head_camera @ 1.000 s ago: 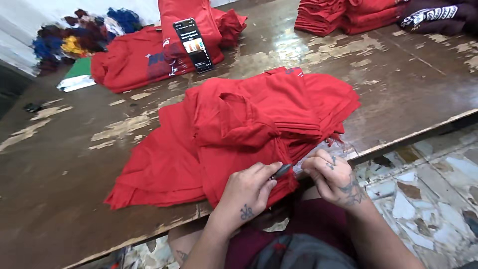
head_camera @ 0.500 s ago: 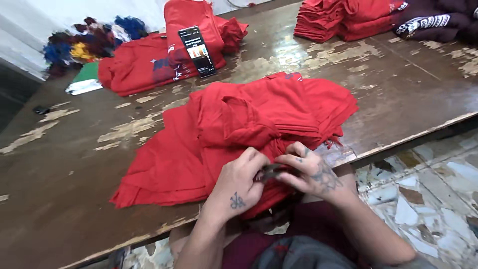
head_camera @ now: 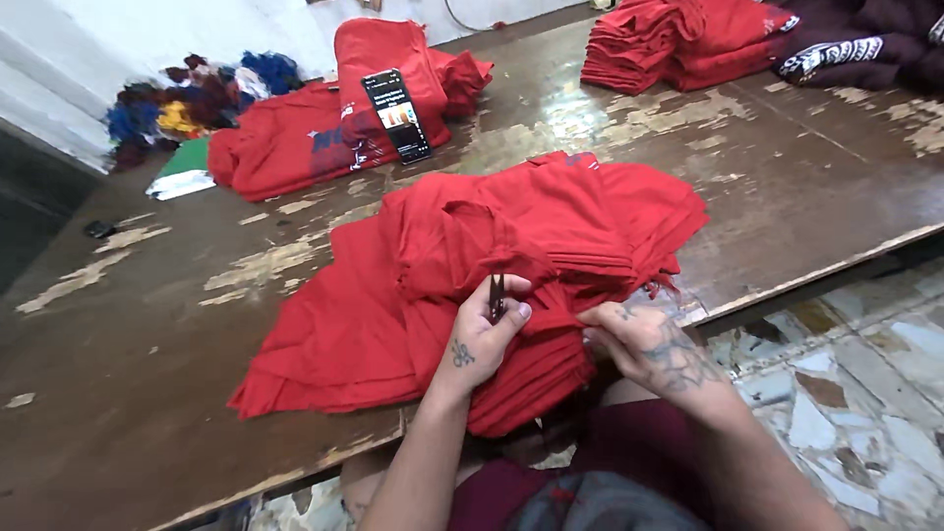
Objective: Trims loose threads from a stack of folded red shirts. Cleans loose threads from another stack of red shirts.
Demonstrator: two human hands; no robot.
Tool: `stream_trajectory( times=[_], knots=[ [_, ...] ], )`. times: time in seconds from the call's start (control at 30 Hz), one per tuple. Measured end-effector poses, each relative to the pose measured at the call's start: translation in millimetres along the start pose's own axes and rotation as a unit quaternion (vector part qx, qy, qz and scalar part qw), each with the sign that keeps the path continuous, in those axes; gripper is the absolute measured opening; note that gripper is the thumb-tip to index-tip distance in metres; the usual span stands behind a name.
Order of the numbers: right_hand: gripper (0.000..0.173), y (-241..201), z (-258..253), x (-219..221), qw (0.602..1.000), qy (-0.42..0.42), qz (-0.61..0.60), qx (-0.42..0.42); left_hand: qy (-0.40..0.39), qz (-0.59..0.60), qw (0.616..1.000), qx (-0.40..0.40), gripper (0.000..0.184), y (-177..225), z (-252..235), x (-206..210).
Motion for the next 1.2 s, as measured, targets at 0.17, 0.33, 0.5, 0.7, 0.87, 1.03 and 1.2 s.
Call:
stream_trajectory(
  times=[0.17, 0.33, 0.5, 0.7, 0.87, 1.03, 1.2],
  knots=[
    [0.023, -5.1, 20.9, -23.1, 0.998, 0.031, 0.007, -0.052, -0.099, -0.366, 0.919, 0.111, 0.042, 24.9, 10.9, 1.9],
    [0.015, -12.1, 24.1, -23.6, 0.993, 0.107, -0.016, -0.043, -0.147, -0.429, 0.855, 0.251, 0.022, 77.5, 17.3, 9.3],
    [0.016, -21.1, 18.8, -22.6, 0.989, 0.141, -0.020, -0.048, -0.141, -0.484, 0.799, 0.327, 0.016, 86.0, 18.5, 20.6],
    [0.018, -29.0, 16.8, -17.3, 0.980, 0.157, -0.107, -0.055, -0.111, -0.506, 0.792, 0.323, 0.018, 83.9, 23.6, 22.0],
    [0.050, -42.5, 31.4, -21.1, 0.975, 0.016, -0.184, -0.127, -0.041, -0.409, 0.889, 0.202, 0.034, 60.7, 21.9, -12.6],
    [0.035, -45.9, 20.3, -22.7, 0.978, -0.019, -0.127, -0.166, -0.109, -0.357, 0.925, 0.071, 0.017, 41.5, 18.9, -63.3],
    [0.033, -44.5, -66.5, 25.0, 0.985, -0.020, -0.023, -0.172, 0.350, 0.001, 0.920, 0.178, 0.004, 88.9, 2.7, -79.8]
  ],
)
Point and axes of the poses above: each hand's wrist, its own z-axis away from the middle knuckle, its own x-axis out of the palm, y = z × x, the point moved 5 cm from there along -z, towards the middle knuckle, and after that the axes turned 5 degrees about y, right-handed, at the moved point
